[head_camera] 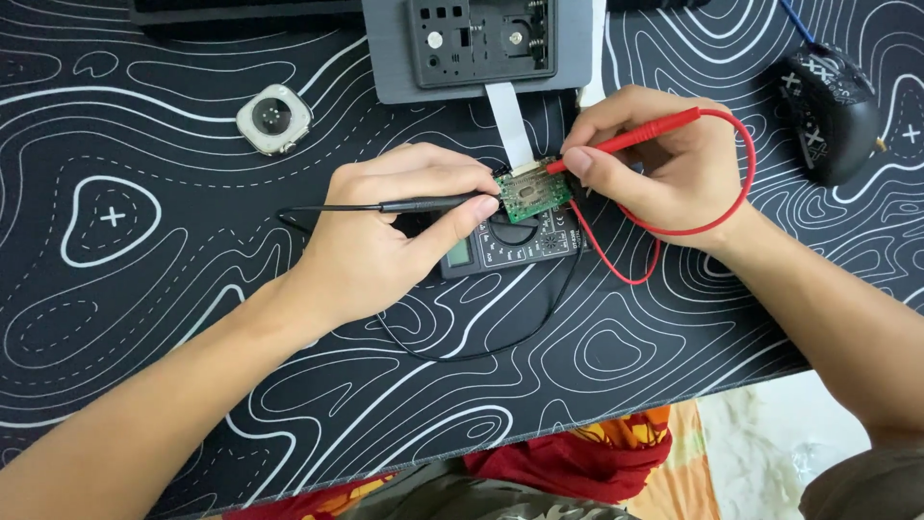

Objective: Testing a small circuit board using a digital multimeter and probes to check for electrical continuity or voltage.

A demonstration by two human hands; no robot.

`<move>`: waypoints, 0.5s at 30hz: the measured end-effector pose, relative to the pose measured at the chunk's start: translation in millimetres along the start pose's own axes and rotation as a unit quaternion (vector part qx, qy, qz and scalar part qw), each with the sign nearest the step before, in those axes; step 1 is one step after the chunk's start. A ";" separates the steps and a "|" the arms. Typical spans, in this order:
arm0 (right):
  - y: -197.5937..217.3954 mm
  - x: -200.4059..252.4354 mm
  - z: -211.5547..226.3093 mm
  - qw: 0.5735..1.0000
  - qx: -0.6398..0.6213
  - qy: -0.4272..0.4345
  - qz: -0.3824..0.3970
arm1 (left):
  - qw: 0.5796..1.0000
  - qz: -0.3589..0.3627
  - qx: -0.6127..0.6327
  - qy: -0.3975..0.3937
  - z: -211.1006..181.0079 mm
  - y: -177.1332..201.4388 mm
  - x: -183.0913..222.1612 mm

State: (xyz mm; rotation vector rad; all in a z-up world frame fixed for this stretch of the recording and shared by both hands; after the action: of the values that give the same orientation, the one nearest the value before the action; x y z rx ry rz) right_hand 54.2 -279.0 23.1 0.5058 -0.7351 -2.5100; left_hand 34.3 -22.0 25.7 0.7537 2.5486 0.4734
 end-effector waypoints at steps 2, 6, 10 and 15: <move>0.4 0.4 -2.2 1.000 -0.014 -0.002 0.005 | 1.000 0.000 0.000 0.000 -0.4 0.2 0.0; -8.0 2.4 3.9 0.997 -0.074 -0.030 0.023 | 1.000 0.002 -0.002 0.002 -0.3 0.1 -0.1; -12.1 4.5 0.1 0.996 -0.086 -0.030 0.016 | 1.000 0.002 0.004 0.001 -1.4 1.2 -0.3; -14.6 1.8 4.1 0.997 -0.068 -0.034 0.014 | 1.000 0.003 0.004 0.009 -2.8 5.7 -1.4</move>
State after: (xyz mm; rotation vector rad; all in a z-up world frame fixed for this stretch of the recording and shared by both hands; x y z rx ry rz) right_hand 45.9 -267.5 17.6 0.3611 -0.5864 -2.5411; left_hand 36.4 -18.9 31.0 0.7639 2.5674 0.4742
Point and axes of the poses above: each hand's wrist, its own x-axis away from the middle knuckle, its own y-axis out of the back of the hand, z = x × y, the point moved 5 cm from there along -x, towards the middle knuckle, and after that the axes turned 7 degrees about z, right-handed, at the moved point
